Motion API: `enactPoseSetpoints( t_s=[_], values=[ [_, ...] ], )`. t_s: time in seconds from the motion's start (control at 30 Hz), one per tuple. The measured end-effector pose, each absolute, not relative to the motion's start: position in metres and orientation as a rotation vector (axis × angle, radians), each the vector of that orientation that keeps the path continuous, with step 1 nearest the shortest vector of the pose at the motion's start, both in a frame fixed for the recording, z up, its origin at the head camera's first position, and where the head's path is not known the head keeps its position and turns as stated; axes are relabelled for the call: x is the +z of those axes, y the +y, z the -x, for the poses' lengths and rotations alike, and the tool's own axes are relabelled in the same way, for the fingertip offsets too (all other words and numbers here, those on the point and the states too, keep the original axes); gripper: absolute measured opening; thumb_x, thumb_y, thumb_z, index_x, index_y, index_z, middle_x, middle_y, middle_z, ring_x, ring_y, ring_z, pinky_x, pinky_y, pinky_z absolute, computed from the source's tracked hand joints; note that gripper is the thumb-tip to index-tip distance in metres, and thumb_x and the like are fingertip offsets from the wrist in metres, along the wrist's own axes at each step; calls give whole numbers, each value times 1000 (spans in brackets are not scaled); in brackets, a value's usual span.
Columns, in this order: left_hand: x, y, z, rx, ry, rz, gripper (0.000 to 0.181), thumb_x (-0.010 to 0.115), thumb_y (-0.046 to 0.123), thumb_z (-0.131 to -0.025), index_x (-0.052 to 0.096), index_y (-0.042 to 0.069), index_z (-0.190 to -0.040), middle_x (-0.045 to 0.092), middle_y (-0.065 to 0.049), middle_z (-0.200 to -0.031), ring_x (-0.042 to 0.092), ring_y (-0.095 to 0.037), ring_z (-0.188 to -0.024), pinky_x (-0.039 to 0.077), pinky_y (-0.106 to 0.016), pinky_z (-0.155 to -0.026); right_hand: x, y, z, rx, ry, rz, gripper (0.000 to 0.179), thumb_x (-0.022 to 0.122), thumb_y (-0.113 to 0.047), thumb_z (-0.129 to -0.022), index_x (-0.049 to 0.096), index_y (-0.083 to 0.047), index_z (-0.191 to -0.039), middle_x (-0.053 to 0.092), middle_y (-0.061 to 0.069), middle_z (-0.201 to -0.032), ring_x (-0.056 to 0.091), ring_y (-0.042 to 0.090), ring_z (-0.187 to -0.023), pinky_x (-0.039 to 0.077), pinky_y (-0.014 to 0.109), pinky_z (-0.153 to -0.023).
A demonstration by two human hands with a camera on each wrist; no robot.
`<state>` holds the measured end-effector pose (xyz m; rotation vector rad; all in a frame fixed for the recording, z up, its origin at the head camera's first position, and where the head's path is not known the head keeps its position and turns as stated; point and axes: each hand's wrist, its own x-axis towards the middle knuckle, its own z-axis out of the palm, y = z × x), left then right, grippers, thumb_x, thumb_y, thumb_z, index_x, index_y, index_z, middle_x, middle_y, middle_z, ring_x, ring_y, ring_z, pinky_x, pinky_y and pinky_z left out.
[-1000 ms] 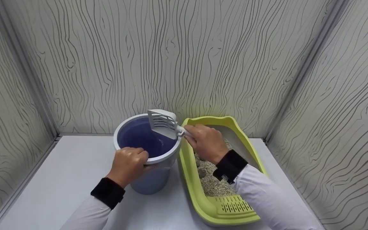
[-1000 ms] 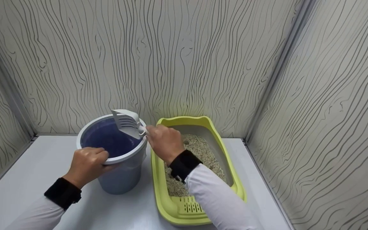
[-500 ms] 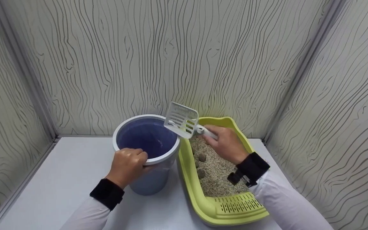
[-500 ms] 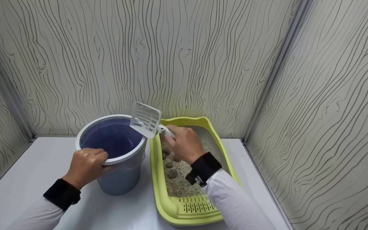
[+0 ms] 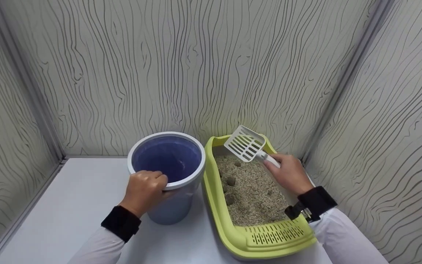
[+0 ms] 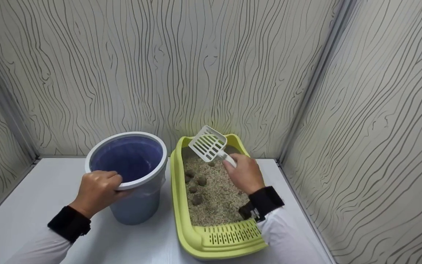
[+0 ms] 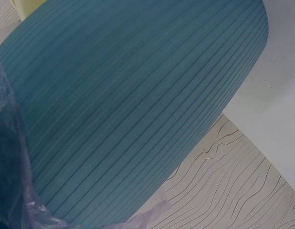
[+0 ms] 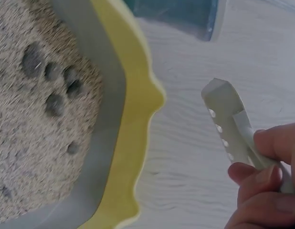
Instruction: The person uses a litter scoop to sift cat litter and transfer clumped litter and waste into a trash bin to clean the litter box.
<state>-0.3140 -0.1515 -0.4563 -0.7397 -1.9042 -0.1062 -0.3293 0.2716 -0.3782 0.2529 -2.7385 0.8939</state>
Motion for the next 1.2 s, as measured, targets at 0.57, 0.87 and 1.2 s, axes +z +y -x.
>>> enactPoseSetpoints(
  t_s=[0.57, 0.87, 1.2],
  values=[
    [-457, -153, 313, -108, -1909, 728, 67, 92, 60, -66, 42, 17, -55, 45, 4, -50, 36, -11, -43, 33, -31, -43, -432, 301, 366, 700, -2970, -73, 26, 70, -23, -94, 66, -6, -75, 50, -2, -63, 49, 14, -55, 40, 30, -58],
    [-457, -151, 313, -113, -1916, 733, 65, 91, 59, -67, 44, 17, -56, 46, 4, -50, 39, -12, -42, 35, -32, -44, -450, 304, 378, 704, -3023, -34, 34, 67, -18, -96, 51, -13, -66, 42, -5, -59, 41, 14, -53, 34, 30, -55],
    [-456, -151, 316, -114, -1877, 739, 66, 90, 58, -67, 41, 17, -55, 44, 4, -50, 37, -12, -42, 31, -31, -42, -464, 298, 382, 630, -3101, -100, 37, 62, -15, -97, 48, -15, -63, 39, -5, -58, 37, 13, -52, 32, 29, -53]
  ],
)
